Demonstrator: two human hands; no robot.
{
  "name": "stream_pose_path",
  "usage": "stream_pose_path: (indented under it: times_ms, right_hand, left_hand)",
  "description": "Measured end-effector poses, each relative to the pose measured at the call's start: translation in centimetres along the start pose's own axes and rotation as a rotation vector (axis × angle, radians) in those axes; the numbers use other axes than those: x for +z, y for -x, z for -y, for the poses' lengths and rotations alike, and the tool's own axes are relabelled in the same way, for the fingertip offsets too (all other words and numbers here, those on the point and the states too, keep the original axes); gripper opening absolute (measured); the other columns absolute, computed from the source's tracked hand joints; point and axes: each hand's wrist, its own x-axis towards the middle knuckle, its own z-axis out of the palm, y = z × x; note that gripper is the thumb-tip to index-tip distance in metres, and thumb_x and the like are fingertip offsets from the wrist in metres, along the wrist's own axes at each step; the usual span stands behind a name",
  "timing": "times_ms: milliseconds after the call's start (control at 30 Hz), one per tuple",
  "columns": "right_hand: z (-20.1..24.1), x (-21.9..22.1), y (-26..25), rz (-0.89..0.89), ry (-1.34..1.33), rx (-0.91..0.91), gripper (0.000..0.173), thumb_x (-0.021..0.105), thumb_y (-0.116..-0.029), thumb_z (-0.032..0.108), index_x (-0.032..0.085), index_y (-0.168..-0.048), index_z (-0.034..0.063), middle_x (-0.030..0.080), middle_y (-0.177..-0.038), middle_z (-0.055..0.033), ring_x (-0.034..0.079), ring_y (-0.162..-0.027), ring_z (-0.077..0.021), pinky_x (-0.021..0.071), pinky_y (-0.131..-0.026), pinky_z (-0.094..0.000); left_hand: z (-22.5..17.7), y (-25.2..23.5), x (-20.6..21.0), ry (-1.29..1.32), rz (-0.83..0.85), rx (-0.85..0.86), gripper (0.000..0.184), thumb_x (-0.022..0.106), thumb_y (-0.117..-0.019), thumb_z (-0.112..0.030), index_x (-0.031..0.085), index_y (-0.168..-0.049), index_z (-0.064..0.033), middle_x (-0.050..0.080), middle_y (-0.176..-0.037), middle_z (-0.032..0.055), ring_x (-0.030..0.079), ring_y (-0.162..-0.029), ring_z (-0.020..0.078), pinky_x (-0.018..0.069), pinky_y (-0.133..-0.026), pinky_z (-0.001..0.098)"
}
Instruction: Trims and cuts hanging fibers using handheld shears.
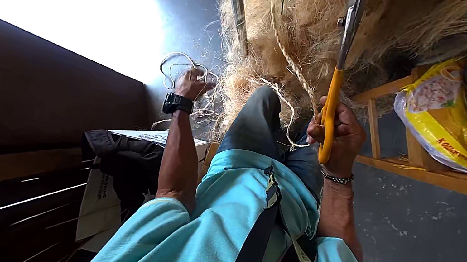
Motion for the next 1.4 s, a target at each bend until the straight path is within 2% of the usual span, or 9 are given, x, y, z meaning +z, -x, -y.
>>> stream_pose_path:
  times_ms: [67, 133, 300, 367, 433, 600, 1167, 1300, 1400]
  right_hand:
    - [0.0, 0.2, -0.1, -0.007, 0.02, -0.025, 0.059, 0.084, -0.084, 0.021, 0.059, -0.134, 0.0031, 0.068, -0.088, -0.0007, 0.064, -0.063, -0.0093, 0.0591, -0.053, -0.0263]
    - [-0.2, 0.4, -0.4, -0.024, 0.055, -0.048, 0.06, 0.083, -0.0837, 0.018, 0.057, -0.135, 0.0017, 0.068, -0.089, -0.0014, 0.065, -0.063, -0.0103, 0.0603, -0.052, -0.0274]
    - [-0.6, 1.3, -0.7, -0.078, 0.276, -0.11, 0.064, 0.085, -0.0842, 0.021, 0.055, -0.137, -0.0008, 0.069, -0.094, -0.0031, 0.069, -0.074, -0.0112, 0.0639, -0.062, -0.0298]
    - [-0.7, 2.1, -0.6, -0.086, 0.326, -0.15, 0.062, 0.085, -0.0838, 0.019, 0.055, -0.135, -0.0015, 0.069, -0.097, -0.0037, 0.069, -0.078, -0.0091, 0.0628, -0.069, -0.0276]
    - [-0.8, 2.8, -0.5, -0.086, 0.322, -0.194, 0.061, 0.085, -0.0833, 0.016, 0.056, -0.133, -0.0022, 0.071, -0.103, -0.0049, 0.07, -0.083, -0.0091, 0.0635, -0.074, -0.0277]
    - [-1.2, 3.8, -0.2, -0.081, 0.291, -0.288, 0.056, 0.079, -0.0862, 0.009, 0.055, -0.134, -0.007, 0.07, -0.117, -0.0088, 0.07, -0.1, -0.0103, 0.0613, -0.089, -0.03]
    - [-2.1, 3.7, -0.1, -0.003, 0.381, -0.216, 0.063, 0.082, -0.0839, 0.018, 0.055, -0.136, -0.0055, 0.071, -0.112, -0.0101, 0.071, -0.093, -0.01, 0.0625, -0.08, -0.0276]
    - [-1.7, 2.3, 0.1, 0.027, 0.355, -0.247, 0.065, 0.083, -0.0854, 0.027, 0.054, -0.136, -0.0029, 0.072, -0.112, -0.01, 0.073, -0.096, -0.0171, 0.0649, -0.079, -0.0355]
    - [-1.3, 0.4, 1.2, 0.03, 0.449, -0.177, 0.083, 0.082, -0.0818, 0.049, 0.05, -0.139, -0.0013, 0.073, -0.112, -0.0101, 0.072, -0.098, -0.019, 0.0632, -0.08, -0.0388]
  left_hand:
    - [1.6, 1.3, -0.8, -0.238, 0.06, -0.045, 0.052, 0.072, -0.0954, -0.037, 0.064, -0.124, 0.0057, 0.067, -0.115, 0.0308, 0.067, -0.102, 0.0464, 0.0507, -0.093, 0.0663]
    - [1.3, 3.0, -1.0, -0.17, 0.1, 0.012, 0.04, 0.064, -0.1014, -0.035, 0.07, -0.112, 0.0028, 0.072, -0.098, 0.0206, 0.071, -0.084, 0.0318, 0.0567, -0.083, 0.0545]
    - [-5.5, 10.3, 4.3, 0.547, 0.342, 0.568, 0.025, 0.064, -0.0957, -0.022, 0.068, -0.108, -0.0013, 0.072, -0.096, 0.0048, 0.069, -0.082, 0.0135, 0.0606, -0.075, 0.0356]
    - [-8.6, 12.5, 7.4, 0.754, 0.407, 0.675, 0.033, 0.066, -0.0948, -0.027, 0.068, -0.114, -0.001, 0.072, -0.105, 0.0065, 0.069, -0.089, 0.0148, 0.0602, -0.077, 0.0351]
    - [-11.0, 14.0, 9.9, 0.971, 0.39, 0.708, 0.023, 0.065, -0.0965, -0.019, 0.07, -0.109, -0.0006, 0.073, -0.097, 0.0058, 0.068, -0.084, 0.013, 0.0592, -0.075, 0.0329]
    - [-13.5, 15.8, 11.9, 1.229, 0.363, 0.655, 0.009, 0.059, -0.0983, -0.002, 0.067, -0.096, -0.0043, 0.065, -0.076, -0.0011, 0.059, -0.063, 0.0034, 0.0515, -0.058, 0.02]
    - [-12.8, 13.9, 10.7, 1.126, 0.207, 0.71, 0.014, 0.052, -0.1006, -0.005, 0.065, -0.103, -0.0017, 0.069, -0.083, 0.0024, 0.066, -0.073, 0.0094, 0.0587, -0.069, 0.0286]
    - [-12.8, 12.9, 9.2, 1.288, 0.237, 0.577, 0.014, 0.051, -0.1012, -0.006, 0.062, -0.108, -0.0026, 0.068, -0.086, 0.0047, 0.066, -0.073, 0.012, 0.059, -0.069, 0.0298]
    - [-13.0, 12.4, 7.8, 1.382, 0.26, 0.523, 0.015, 0.049, -0.1011, -0.004, 0.06, -0.111, -0.0026, 0.066, -0.086, 0.0056, 0.065, -0.072, 0.0129, 0.0583, -0.067, 0.0288]
